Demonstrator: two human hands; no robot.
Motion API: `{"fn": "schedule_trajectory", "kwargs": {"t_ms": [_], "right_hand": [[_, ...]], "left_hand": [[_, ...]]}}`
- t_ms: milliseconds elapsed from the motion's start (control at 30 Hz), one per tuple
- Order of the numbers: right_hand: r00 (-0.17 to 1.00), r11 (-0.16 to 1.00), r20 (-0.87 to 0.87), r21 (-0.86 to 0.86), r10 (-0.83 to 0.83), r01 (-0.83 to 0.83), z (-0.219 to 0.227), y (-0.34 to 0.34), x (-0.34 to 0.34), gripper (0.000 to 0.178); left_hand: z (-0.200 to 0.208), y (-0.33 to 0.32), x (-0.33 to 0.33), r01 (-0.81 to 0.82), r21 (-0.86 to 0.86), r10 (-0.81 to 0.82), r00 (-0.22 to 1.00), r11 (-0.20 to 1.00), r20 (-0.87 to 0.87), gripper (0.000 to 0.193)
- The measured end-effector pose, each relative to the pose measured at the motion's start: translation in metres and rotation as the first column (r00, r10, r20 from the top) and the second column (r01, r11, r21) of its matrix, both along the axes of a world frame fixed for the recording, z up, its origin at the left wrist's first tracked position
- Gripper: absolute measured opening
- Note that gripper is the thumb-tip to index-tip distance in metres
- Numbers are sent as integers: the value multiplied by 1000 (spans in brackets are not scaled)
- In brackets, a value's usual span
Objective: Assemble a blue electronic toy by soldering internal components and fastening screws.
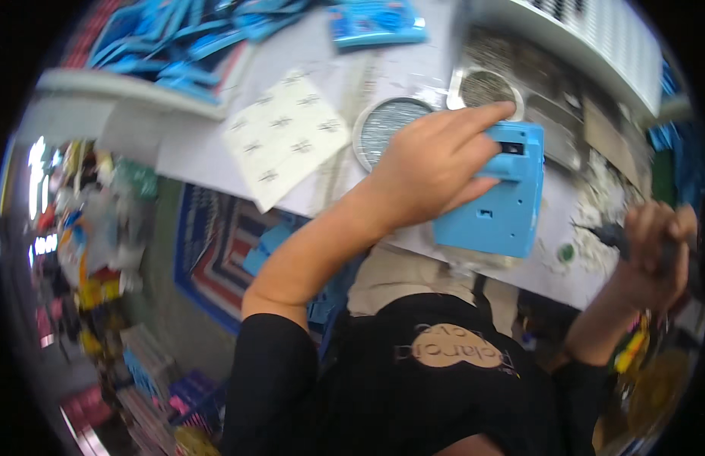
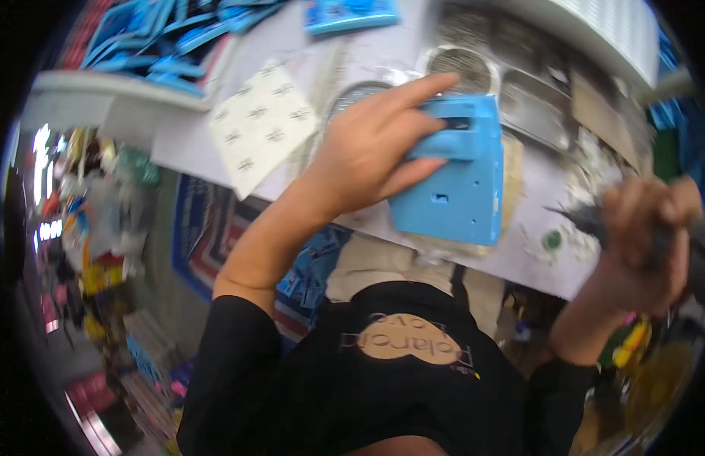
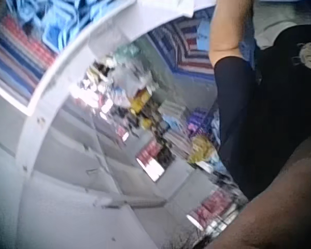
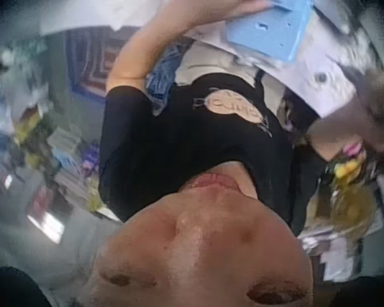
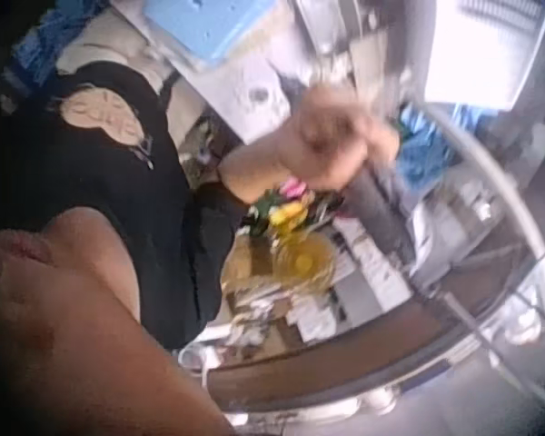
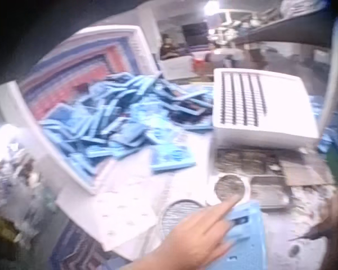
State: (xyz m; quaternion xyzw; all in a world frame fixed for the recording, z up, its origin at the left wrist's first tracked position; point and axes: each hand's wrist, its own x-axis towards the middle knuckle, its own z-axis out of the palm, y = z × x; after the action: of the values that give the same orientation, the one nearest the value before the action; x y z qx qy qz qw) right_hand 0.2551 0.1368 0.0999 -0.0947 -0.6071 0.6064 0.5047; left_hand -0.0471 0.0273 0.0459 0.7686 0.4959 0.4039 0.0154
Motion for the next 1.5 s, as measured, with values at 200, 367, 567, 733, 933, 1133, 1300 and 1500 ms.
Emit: {"fn": "schedule_trajectory", "kwargs": {"t_ms": [200,367,567,733,933,1133,1300,1500], "right_hand": [[990,990,20,3,139,-139,-12,25,2,17],[994,986,46,-135,101,-94,-29,42,-16,16],[981,985,168,-126,-98,120,-25,46,-25,29],[953,974,216,-24,-213,223,-18,35,-40,55],[747,772,246,368,-618,518,-18,19,-19,71],[867,862,216,359,-448,357,-58,-17,19,50],[854,971,518,-177,-48,162,-61,-19,-28,18],[773,490,-39,-753,633,-439,-81,43,-78,67]], "left_hand": [[-97,-270,-96,-819,-340,784,198,462,588,28],[-282,-461,-86,-529,-824,699,-668,-204,255,33],[-250,-353,-157,-979,-107,983,-165,-173,-80,52],[-67,-94,-178,-778,-82,778,606,623,163,39],[-61,80,-217,-684,-15,564,615,730,-551,48],[-5,99,-236,-620,-168,588,782,766,-205,24],[35,51,-189,-22,-504,382,680,863,625,35],[37,27,-77,404,-672,205,744,621,636,33]]}}
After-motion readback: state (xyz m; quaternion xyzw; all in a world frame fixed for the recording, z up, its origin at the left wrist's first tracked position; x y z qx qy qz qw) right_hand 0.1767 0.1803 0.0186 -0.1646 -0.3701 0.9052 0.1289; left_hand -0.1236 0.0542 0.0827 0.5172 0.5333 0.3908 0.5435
